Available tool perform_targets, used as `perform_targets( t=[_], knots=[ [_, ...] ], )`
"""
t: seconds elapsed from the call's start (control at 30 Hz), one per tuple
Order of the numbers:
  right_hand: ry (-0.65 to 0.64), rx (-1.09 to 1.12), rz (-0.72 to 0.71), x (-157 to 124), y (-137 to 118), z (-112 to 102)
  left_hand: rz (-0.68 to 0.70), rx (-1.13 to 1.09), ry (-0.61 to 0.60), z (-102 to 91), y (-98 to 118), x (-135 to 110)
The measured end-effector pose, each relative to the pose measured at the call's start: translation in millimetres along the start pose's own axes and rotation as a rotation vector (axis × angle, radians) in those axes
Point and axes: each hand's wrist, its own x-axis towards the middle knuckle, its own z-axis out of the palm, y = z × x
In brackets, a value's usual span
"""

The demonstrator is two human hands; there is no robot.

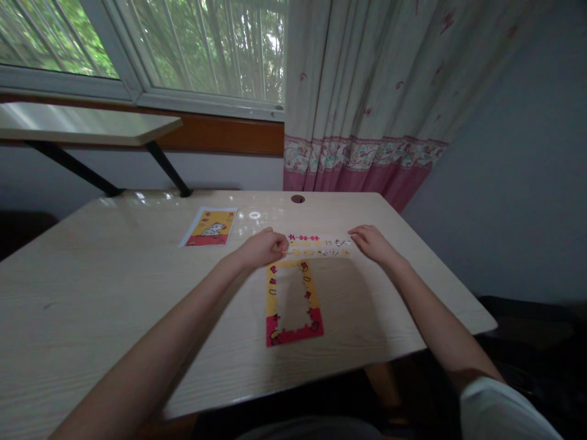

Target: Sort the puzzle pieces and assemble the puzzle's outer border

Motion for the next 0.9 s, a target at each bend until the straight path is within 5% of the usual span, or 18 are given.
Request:
perform_targets(
  t=[0.1, 0.2, 0.4, 0.9],
  knots=[
    [0.096, 0.071, -0.077, 0, -28, -2, -0.024, -0.159, 0.064, -1.3, 7, -3],
    [0.176, 0.179, -0.197, -2, -70, 2, -0.102, -0.552, 0.121, 1.4, 14, -11],
    [0.259, 0.340, -0.397, -15, -147, 18, -0.286, -1.008, 0.084, 15.6, 28, -35],
    [0.303, 0.307, -0.527, -28, -161, 23, -0.338, -1.256, 0.054, 26.7, 41, -50]
  ],
)
